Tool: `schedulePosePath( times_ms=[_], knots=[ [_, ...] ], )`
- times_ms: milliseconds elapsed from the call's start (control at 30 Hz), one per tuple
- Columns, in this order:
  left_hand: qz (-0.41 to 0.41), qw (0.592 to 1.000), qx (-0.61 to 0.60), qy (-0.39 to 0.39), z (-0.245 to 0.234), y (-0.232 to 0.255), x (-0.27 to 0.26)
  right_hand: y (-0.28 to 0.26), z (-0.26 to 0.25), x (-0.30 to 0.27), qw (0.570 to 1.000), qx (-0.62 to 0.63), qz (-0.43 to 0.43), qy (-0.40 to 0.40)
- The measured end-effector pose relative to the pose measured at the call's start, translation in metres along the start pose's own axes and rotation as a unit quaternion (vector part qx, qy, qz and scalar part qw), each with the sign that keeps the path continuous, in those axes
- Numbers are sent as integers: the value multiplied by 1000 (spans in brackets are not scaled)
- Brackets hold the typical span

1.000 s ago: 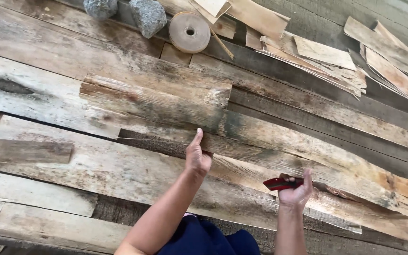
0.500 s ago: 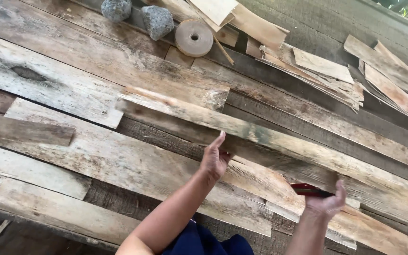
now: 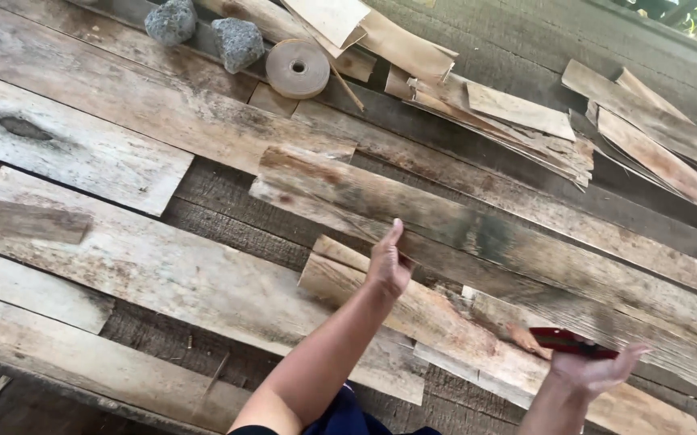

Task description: Trimming and arranging thin wooden planks to fit together on a surface using a utility knife

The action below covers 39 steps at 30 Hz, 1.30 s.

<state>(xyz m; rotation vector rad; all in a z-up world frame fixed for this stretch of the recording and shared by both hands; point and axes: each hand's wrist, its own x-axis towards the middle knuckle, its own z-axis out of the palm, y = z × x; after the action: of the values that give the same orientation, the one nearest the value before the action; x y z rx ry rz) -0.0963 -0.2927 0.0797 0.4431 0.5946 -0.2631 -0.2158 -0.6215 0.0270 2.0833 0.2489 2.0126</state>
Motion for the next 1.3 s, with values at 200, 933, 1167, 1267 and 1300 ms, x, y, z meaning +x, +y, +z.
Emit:
schedulePosePath(
  times_ms=[200, 933, 1167, 1267, 1300],
  knots=[
    [-56, 997, 52, 2, 41, -51, 13, -3, 21, -70, 306, 496, 801, 139],
    [319, 383, 862, 97, -20, 141, 136, 78, 76, -148, 260, 87, 957, -94],
    [297, 372, 871, 119, -19, 125, 149, 90, 73, -171, 265, 86, 956, -93],
    [332, 375, 858, 114, -25, 123, 153, 108, 69, -203, 279, 110, 950, -90],
    [330, 375, 859, 113, -27, 124, 155, 106, 70, -201, 279, 108, 950, -90]
  ],
)
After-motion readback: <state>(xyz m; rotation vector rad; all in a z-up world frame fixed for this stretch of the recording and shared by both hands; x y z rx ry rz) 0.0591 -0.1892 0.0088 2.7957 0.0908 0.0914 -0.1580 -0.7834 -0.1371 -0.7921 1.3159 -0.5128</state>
